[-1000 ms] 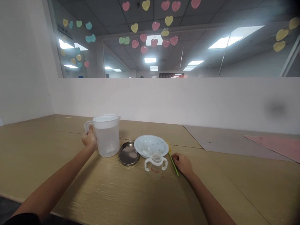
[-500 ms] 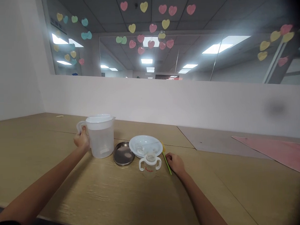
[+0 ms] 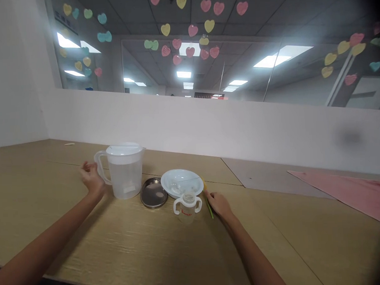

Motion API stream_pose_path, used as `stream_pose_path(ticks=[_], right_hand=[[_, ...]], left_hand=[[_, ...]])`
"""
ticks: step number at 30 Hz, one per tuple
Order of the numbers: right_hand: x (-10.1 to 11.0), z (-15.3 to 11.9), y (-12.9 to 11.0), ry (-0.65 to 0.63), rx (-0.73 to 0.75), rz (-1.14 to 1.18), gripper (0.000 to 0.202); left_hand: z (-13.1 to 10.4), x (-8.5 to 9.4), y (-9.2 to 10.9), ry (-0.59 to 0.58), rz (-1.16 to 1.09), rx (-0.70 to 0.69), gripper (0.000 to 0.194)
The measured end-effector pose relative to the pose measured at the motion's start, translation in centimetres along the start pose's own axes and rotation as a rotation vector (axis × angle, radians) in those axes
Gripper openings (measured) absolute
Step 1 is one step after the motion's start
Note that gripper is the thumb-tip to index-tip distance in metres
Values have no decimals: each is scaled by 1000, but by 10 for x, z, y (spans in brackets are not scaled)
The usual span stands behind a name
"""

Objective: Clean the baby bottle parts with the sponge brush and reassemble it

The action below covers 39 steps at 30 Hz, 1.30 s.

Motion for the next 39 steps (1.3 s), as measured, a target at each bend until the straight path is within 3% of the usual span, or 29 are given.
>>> stream_pose_path(ticks=[2,3,4,5,8,9,10,14,18,21,24,30,34,37,39], right_hand=[[1,-2,-4,-51,8,-57,45],[1,-2,-5,-62,11,-93,38],[1,-3,-7,-59,12,-125,32],[1,-3,-8,-52,8,-146,28],[1,-3,-8,-34,-27,-146,27],[1,-3,-7,-30,-41,-139,29],[2,-2,-6,-25,-54,-132,30],[4,-2,-4,-11,-81,-114,32],[3,-2,-3,-14,-92,-84,32],[2,-2,-2,-12,-95,-75,31],[3,-2,-3,-3,-103,-62,29],[7,-4,-3,80,-188,-41,34],[18,-7,-7,276,-235,9,37],[25,-11,-13,445,-181,85,40],[25,-13,-18,490,-72,117,41]], left_hand=[[-16,8,23,150,-44,-89,34],[-28,7,37,118,-63,-144,34],[-41,3,52,4,-71,-184,32],[-57,-4,67,-183,-62,-211,26],[-111,-43,99,-881,88,-260,25],[-128,-58,104,-1060,142,-289,26],[-144,-73,105,-1188,191,-330,26],[-185,-126,85,-1409,498,-436,27],[-213,-154,69,-1518,596,-448,24],[-230,-160,65,-1574,675,-456,22],[-236,-159,65,-1556,706,-459,25],[-215,-155,69,-1416,566,-421,18],[-198,-157,67,-1315,459,-365,24],[-194,-157,64,-1280,414,-326,27],[-194,-156,61,-1266,392,-306,28]])
Point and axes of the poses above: each hand's wrist, its own z-axis towards the middle knuckle, its own x-axis out of the back of the hand, y = z × x, the point moved 2 cm from there along z, towards the middle knuckle, and after that the axes turned 6 degrees about x, right-handed, at the moved point
